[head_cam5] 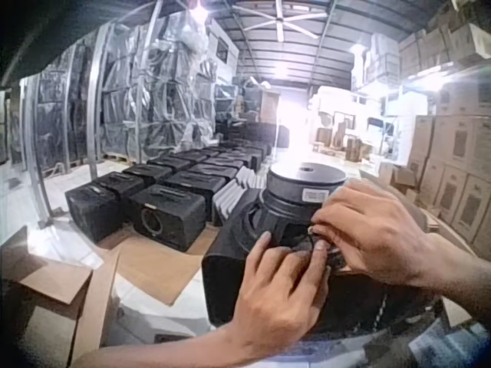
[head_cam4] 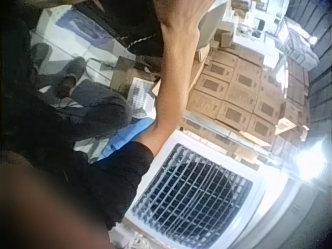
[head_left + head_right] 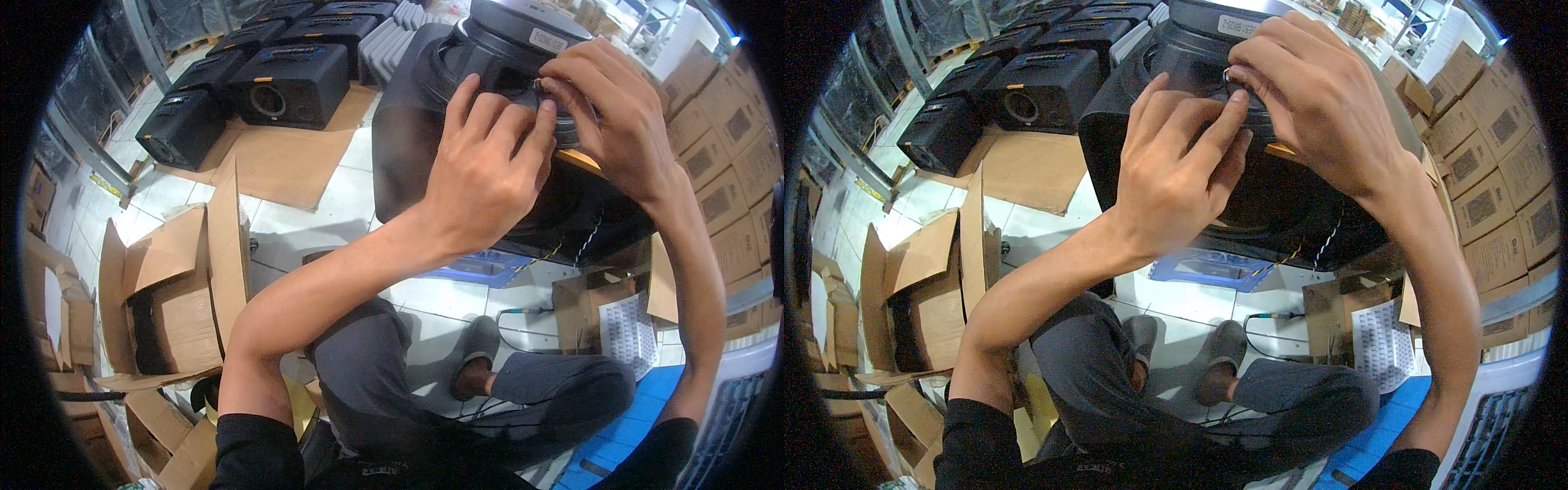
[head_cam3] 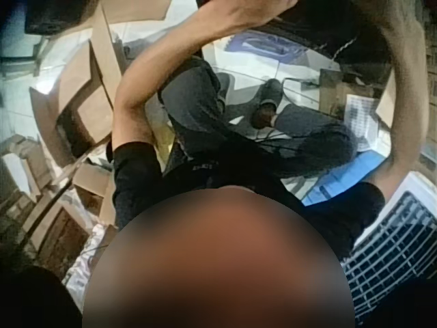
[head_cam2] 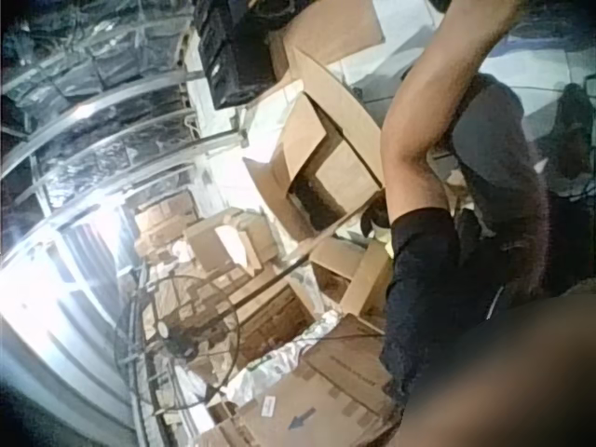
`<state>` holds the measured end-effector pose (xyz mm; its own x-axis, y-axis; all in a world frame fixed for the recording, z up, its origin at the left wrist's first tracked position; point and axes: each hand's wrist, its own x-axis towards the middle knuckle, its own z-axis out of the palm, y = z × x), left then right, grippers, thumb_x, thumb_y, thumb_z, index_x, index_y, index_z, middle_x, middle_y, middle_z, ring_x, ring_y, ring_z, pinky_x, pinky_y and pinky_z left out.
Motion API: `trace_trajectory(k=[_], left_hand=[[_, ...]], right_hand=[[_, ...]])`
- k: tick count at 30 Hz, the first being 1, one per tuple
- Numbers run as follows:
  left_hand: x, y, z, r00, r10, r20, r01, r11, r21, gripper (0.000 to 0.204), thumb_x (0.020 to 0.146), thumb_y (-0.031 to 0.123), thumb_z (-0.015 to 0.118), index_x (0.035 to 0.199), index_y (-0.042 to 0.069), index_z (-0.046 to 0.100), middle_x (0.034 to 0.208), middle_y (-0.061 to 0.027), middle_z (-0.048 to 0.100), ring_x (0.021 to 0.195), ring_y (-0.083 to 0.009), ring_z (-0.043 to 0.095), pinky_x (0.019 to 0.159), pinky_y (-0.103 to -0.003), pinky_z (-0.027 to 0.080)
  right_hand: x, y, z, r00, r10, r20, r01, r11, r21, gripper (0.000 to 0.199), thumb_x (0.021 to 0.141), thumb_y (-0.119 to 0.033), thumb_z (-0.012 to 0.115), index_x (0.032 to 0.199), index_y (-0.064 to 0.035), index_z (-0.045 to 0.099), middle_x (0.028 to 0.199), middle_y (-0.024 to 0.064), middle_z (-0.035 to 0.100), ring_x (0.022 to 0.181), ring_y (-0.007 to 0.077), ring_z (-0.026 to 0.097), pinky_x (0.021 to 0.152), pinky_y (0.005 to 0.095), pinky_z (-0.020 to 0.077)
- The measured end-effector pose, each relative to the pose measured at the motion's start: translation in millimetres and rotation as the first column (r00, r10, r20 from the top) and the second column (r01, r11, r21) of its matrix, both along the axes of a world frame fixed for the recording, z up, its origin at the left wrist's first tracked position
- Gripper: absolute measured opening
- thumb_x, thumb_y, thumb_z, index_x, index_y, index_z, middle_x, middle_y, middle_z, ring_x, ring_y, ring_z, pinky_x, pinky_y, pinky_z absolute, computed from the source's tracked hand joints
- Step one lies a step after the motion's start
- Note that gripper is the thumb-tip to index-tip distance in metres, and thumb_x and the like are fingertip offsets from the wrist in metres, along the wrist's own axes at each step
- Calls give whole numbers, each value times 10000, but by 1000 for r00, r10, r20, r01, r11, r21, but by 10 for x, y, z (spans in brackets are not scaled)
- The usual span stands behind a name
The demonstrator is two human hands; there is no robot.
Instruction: The person sits on the floor and assembles a portable speaker by connecting wires to internal components and attaching a circular part. They retrieve parts from a nearby box and secure connections by hand.
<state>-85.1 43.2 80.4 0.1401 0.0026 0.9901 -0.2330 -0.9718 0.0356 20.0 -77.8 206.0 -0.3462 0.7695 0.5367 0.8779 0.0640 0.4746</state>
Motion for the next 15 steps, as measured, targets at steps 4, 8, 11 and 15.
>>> trace_trajectory(k=[4, 8, 11, 15], left_hand=[[4, 8, -23, 999, -48, -3, 48, 999, -14, 381, 783, 73, 732, 1149, -28, 699, 971, -119, 635, 939, -312, 604, 1055, -559, 410], [-6, -11, -12, 994, -108, 35, 111, 987, -114, 402, 786, 55, 778, 1179, 22, 700, 972, -117, 672, 908, -325, 627, 1011, -538, 464], [-40, -25, 42, 977, -182, 112, 204, 950, -237, 309, 812, 60, 768, 1114, 24, 716, 927, -130, 691, 918, -323, 624, 977, -499, 480], [-97, -1, 137, 986, -150, 74, 167, 878, -449, 140, 843, 108, 756, 953, 24, 743, 863, -135, 709, 905, -306, 617, 859, -430, 498]], right_hand=[[-31, 15, 45, 990, -32, 140, 41, 997, -68, 198, 834, -25, 724, 1013, 0, 644, 983, 116, 632, 924, 301, 612, 809, 389, 509], [-26, 72, 64, 959, -30, 281, 58, 994, -90, 219, 822, -14, 719, 1011, -1, 608, 993, 115, 603, 939, 299, 596, 825, 403, 506], [-11, 82, 88, 953, -58, 296, 97, 988, -118, 241, 815, -7, 716, 1020, -2, 591, 997, 116, 588, 947, 303, 590, 831, 409, 505], [15, 82, 86, 958, -34, 285, 72, 990, -123, 250, 806, 11, 711, 1021, -2, 584, 994, 116, 582, 954, 313, 586, 834, 414, 503]])
